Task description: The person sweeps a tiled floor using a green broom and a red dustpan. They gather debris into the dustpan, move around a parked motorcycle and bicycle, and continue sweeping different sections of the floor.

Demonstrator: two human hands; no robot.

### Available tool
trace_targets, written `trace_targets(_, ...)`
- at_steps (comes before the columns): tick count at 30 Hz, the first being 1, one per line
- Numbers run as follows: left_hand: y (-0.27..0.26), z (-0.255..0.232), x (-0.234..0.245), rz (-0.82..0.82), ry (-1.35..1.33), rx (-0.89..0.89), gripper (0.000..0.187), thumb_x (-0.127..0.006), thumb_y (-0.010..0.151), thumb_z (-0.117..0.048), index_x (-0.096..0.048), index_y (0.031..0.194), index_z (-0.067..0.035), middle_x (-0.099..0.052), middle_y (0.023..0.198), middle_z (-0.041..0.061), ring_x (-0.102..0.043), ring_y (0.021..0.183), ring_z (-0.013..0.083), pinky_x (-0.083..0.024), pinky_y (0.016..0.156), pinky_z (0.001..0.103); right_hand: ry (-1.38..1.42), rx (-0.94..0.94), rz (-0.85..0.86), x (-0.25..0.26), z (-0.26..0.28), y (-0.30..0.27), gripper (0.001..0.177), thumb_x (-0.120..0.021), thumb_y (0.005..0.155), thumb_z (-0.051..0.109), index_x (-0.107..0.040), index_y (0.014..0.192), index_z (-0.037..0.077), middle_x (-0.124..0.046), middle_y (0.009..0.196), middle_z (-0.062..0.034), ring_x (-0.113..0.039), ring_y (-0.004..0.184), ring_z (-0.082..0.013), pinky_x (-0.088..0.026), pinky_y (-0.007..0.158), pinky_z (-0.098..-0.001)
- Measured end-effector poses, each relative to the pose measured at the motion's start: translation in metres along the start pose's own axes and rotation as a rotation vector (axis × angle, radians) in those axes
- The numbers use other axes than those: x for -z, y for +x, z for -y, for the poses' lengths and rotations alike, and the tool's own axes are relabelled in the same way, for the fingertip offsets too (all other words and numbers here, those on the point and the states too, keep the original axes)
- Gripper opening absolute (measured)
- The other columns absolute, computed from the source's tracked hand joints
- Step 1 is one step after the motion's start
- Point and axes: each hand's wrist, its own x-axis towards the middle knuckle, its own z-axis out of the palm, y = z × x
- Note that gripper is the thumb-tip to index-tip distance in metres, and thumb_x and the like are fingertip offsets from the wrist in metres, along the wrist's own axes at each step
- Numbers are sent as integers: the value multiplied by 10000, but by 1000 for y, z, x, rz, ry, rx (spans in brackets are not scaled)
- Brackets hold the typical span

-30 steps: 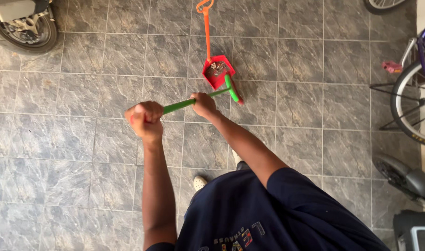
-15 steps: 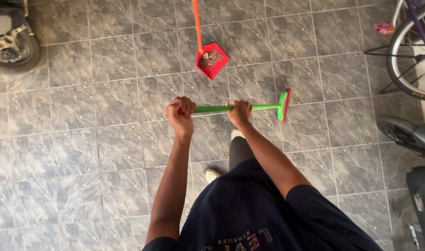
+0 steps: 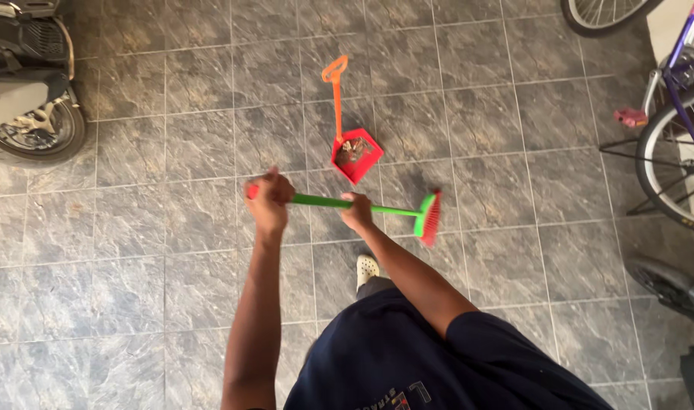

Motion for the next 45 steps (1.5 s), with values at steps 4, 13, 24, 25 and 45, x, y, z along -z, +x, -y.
trace_targets(4,58,-44,-13,9,-18,-51,455,-580,1008,-151,-355,614,-120,-324,547,-5,-317,460,125,-258,456,329,117,20,65,-22,42,62,183,-692,829,118,-764,996,103,-765,936,-169,-749,918,-346,-585,784,-423)
trace_targets(13,175,-91,-1,182,-18,-115,472,-536,994,-224,-318,581,-151,-306,500,9,-297,430,147,-266,454,343,-94,-136,281,-18,79,134,209,-636,907,196,-711,1069,86,-741,905,-191,-729,871,-385,-554,742,-489)
trace_targets(24,206,133,118,382,86,184,409,-569,1040,-231,-513,677,-52,-486,652,39,-432,587,151,-354,563,326,-459,-828,-118,-68,34,122,390,-703,853,207,-611,1229,163,-541,1290,-251,-451,1236,-454,-453,927,-573)
trace_targets(25,200,126,129,322,48,385,404,-644,1007,-114,-489,638,-57,-464,605,36,-410,540,148,-335,541,329,-474,-829,-98,-78,34,118,361,-699,882,257,-617,1213,136,-587,1257,-235,-484,1250,-437,-467,969,-558)
trace_targets(45,437,-166,169,556,-262,221,390,-534,971,-42,-376,622,-119,-377,569,-7,-321,508,105,-289,529,310,-304,-459,-101,-220,215,310,178,-641,828,227,-770,850,106,-724,839,-220,-720,814,-433,-576,709,-545)
